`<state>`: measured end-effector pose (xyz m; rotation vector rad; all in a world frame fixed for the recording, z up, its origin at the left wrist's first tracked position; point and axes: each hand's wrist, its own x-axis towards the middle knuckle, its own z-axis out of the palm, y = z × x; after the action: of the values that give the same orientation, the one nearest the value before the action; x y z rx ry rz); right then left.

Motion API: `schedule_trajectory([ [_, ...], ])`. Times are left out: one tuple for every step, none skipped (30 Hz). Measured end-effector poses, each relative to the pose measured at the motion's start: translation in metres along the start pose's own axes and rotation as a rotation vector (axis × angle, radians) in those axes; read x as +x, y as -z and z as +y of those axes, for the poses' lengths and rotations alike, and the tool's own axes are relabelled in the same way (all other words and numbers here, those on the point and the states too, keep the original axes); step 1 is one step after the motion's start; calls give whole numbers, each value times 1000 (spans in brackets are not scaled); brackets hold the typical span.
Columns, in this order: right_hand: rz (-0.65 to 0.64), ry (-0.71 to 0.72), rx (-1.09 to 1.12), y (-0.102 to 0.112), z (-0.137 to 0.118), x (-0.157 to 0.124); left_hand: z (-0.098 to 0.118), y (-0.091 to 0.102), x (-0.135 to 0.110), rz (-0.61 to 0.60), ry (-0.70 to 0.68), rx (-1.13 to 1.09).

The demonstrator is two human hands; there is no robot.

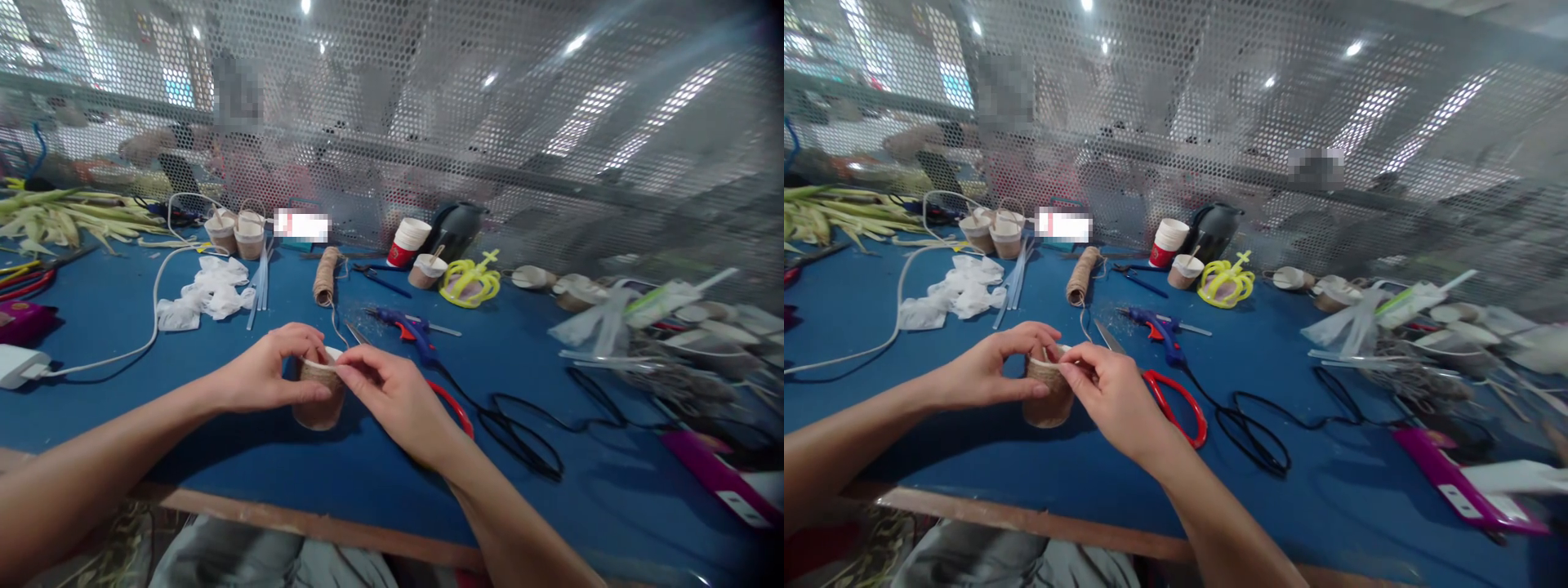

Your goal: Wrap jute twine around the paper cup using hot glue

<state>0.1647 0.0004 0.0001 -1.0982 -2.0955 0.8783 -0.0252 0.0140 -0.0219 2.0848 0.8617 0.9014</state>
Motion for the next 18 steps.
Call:
schedule_trajectory([
  [5, 16, -10, -1, 0, 0, 2, 1, 0, 4, -9, 12],
  [8, 35, -17, -2, 0, 0, 4, 1, 0, 13, -16, 19],
  [10, 54, -22, -2, 1, 0, 6, 1, 0, 25, -19, 26],
  [9, 71, -28, -3, 1, 0, 8, 0, 0, 38, -22, 33],
  [8, 86, -35, -4, 1, 0, 9, -1, 0, 49, -24, 38],
  [5, 98, -46, -4, 1, 0, 10, -1, 0, 55, -27, 42],
  [3, 108, -58, -5, 0, 0, 10, -2, 0, 58, -28, 43],
  [5, 114, -72, -5, 0, 0, 11, -3, 0, 60, -28, 42],
  [9, 120, -84, -6, -1, 0, 11, -4, -1, 59, -27, 41],
  [12, 126, -96, -6, -1, 0, 11, -4, -1, 60, -26, 40],
  [14, 129, -105, -6, -1, 0, 11, -4, -1, 60, -25, 41],
  [16, 129, -112, -6, -2, 0, 11, -4, -1, 61, -24, 41],
  [18, 128, -117, -6, -2, 0, 11, -4, -1, 60, -23, 39],
  [23, 122, -118, -5, -1, -1, 11, -4, -1, 58, -22, 34],
  [31, 111, -117, -5, -1, -1, 11, -4, -2, 55, -18, 25],
  [46, 97, -111, -4, 0, -2, 11, -3, -2, 52, -9, 12],
  [63, 76, -101, -4, 1, -2, 11, -3, -2, 50, 6, -5],
  [82, 51, -88, -3, 1, -3, 11, -2, -2, 50, 24, -26],
])
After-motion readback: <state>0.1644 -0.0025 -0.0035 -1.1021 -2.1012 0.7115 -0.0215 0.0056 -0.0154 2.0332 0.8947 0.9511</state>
